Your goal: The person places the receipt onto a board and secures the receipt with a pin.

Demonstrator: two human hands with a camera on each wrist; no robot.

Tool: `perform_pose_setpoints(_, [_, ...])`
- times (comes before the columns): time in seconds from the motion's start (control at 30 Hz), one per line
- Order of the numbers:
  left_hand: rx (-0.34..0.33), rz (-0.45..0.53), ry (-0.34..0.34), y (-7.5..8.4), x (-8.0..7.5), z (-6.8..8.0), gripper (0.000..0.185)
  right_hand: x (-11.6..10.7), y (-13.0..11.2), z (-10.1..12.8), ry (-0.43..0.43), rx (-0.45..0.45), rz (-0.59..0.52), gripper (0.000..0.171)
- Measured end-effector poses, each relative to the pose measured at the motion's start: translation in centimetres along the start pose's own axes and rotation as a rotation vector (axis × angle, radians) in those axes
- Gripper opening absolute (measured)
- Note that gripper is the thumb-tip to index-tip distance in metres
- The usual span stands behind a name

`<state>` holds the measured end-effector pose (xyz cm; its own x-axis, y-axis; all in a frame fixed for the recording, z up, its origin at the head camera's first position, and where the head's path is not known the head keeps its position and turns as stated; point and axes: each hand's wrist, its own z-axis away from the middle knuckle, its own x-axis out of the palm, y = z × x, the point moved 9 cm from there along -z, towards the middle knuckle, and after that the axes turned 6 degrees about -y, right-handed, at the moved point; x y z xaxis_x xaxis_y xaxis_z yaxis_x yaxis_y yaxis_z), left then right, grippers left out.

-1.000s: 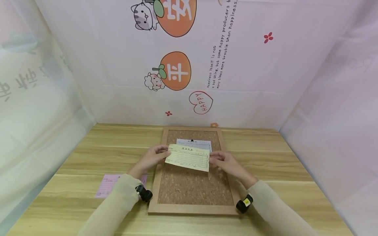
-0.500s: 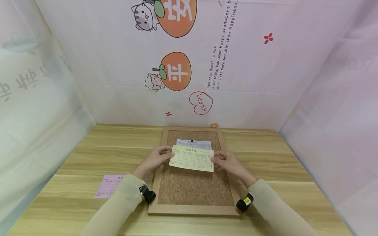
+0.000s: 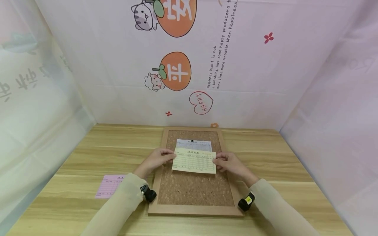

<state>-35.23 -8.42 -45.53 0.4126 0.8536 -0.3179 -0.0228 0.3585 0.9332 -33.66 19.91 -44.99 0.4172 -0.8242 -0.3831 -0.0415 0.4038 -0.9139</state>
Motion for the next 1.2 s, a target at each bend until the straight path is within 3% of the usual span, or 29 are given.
perform_pose_setpoints(0.33, [0.017,-0.071,-0.065,0.9,0.4,-0.3,0.023,-0.2,0.1,0.1,-0.033,-0.009,0.033,0.019])
perform_pose_setpoints(0.57, [0.028,-0.171,-0.112,1.6,0.9,-0.4,0.018,-0.2,0.5,-0.1,-0.045,0.01,0.191,0.014])
perform_pose_setpoints(0.8, [0.012,-0.271,-0.121,1.2,0.9,-1.0,0.019,-0.2,0.2,-0.4,-0.041,0.022,0.269,0.016])
perform_pose_setpoints(1.2, [-0.064,-0.298,-0.087,1.0,0.7,-1.0,0.018,0.1,0.1,-0.8,-0.075,0.09,0.304,0.019])
